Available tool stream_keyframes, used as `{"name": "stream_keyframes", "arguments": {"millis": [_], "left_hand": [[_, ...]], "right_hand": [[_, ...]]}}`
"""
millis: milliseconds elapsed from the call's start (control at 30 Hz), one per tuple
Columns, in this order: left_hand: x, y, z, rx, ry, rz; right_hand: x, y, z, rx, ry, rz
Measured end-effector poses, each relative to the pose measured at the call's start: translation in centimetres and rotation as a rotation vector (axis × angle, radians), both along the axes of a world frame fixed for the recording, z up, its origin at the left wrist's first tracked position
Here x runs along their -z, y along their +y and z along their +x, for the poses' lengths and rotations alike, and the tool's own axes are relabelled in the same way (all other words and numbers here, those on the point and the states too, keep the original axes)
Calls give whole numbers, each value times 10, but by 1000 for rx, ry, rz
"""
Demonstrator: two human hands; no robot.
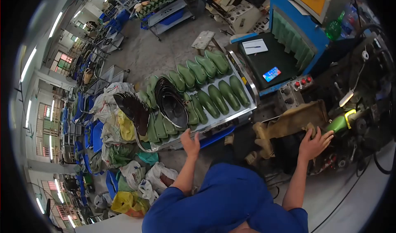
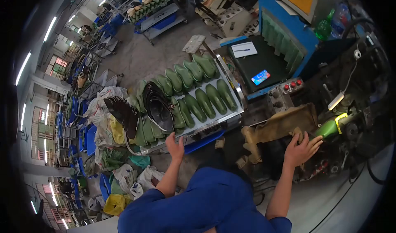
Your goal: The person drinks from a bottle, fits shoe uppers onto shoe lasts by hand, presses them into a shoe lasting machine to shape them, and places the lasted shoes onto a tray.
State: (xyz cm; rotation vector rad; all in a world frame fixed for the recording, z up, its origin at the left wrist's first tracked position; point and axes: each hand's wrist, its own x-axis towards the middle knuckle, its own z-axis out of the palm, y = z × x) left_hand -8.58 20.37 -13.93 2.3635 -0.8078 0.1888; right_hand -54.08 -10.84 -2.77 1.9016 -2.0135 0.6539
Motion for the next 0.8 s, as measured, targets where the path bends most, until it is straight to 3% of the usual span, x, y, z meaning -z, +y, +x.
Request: {"name": "stream_keyframes", "arguments": {"millis": [100, 267, 333, 467, 533, 600, 667, 733, 800], "left_hand": [[-34, -9, 47, 61, -233, 38], [-25, -5, 116, 234, -119, 126], [-12, 5, 131, 288, 106, 130], [-24, 15, 151, 291, 300, -23], [-34, 19, 163, 322, 491, -12], [-42, 21, 174, 320, 556, -3], [-50, 21, 190, 323, 609, 4], [-53, 22, 200, 321, 681, 15], [-48, 21, 205, 351, 638, -32]], "right_hand": [[4, 0, 0, 19, 7, 4], [1, 4, 3, 13, 19, -43], [0, 10, 10, 4, -7, -84], [1, 34, 73, -50, -112, -263], [4, 56, 133, -220, -196, -279], [14, 71, 204, -469, -444, -167], [24, 82, 274, -820, -625, 144], [21, 107, 353, -874, -870, 802], [37, 129, 423, -1039, -887, 998]]}}
